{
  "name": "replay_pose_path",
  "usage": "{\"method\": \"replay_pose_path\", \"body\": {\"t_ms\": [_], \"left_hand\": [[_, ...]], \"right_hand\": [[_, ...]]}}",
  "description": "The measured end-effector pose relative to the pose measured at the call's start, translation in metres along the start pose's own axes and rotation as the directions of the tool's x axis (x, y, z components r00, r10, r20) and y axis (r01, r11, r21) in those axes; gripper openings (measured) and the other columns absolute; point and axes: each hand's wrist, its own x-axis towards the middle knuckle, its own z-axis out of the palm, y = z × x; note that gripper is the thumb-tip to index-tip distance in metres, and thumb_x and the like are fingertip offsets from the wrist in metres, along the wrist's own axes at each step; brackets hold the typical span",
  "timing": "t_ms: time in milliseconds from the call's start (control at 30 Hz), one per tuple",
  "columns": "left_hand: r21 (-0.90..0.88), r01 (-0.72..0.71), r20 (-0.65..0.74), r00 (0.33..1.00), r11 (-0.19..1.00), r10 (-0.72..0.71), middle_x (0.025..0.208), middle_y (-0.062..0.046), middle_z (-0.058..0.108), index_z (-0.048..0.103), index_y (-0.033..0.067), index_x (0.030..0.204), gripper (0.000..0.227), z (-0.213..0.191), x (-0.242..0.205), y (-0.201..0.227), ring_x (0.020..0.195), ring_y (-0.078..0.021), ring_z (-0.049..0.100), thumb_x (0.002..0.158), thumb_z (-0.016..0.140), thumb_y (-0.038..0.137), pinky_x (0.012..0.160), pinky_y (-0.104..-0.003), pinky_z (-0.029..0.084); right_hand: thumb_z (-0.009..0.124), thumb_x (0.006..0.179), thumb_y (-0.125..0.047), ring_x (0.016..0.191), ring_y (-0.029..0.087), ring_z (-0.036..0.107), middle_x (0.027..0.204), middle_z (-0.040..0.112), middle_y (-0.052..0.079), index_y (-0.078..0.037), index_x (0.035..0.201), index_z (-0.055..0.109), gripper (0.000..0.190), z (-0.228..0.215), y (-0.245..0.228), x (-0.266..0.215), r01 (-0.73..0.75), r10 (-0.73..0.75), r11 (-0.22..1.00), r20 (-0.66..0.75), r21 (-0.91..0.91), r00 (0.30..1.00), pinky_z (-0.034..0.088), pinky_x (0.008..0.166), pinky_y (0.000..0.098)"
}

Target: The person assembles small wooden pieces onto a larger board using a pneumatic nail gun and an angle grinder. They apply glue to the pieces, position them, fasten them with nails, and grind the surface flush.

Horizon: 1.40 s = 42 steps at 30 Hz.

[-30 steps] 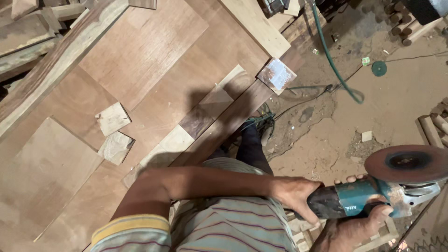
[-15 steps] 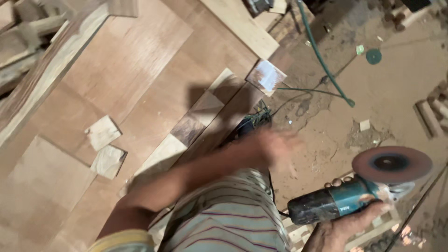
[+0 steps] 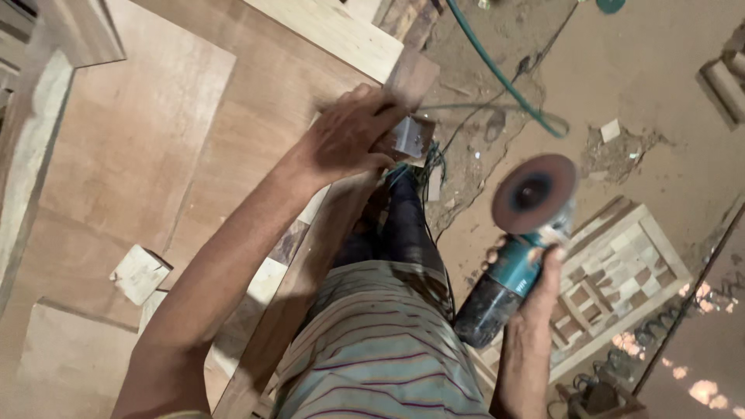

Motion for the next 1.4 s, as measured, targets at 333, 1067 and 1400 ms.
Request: {"method": "replay_pose_path", "body": {"t_ms": [333,1067,1400], "left_hand": [[0.095,0.073,0.1,0.992,0.993,-0.083,0.126,-0.013,0.047,0.06,0.0079,0.133,0.075,0.015,0.007,-0.004,0.117,-0.0315,0.045,0.072,0.093,0.036,0.098,-0.045,0.05],[0.132,0.126,0.039,0.99,0.983,-0.132,0.117,-0.013,0.047,0.059,-0.0082,0.118,0.075,0.018,0.016,0.008,0.114,-0.0304,0.047,0.067,0.092,0.035,0.092,-0.033,0.058],[0.068,0.139,0.02,0.99,0.988,-0.141,0.122,-0.013,0.047,0.06,-0.0069,0.119,0.073,0.01,0.013,0.014,0.119,-0.0308,0.047,0.063,0.094,0.027,0.089,-0.035,0.059]], "right_hand": [[0.064,0.091,-0.069,0.084,0.028,0.071,0.102,0.07,0.016,0.002,0.126,0.06,0.08,0.045,0.007,0.05,-0.227,0.247,0.966,0.176,-0.125,0.953,0.061,0.073,0.0397],[0.071,0.087,-0.068,0.079,0.029,0.068,0.098,0.068,0.017,0.002,0.123,0.06,0.079,0.074,-0.008,0.049,-0.199,0.249,0.937,0.15,-0.287,0.957,0.058,0.069,0.0393],[0.074,0.084,-0.067,0.079,0.031,0.069,0.093,0.068,0.02,0.004,0.122,0.059,0.082,0.054,-0.002,0.029,-0.229,0.293,0.918,0.165,-0.323,0.942,0.06,0.07,0.0416]]}}
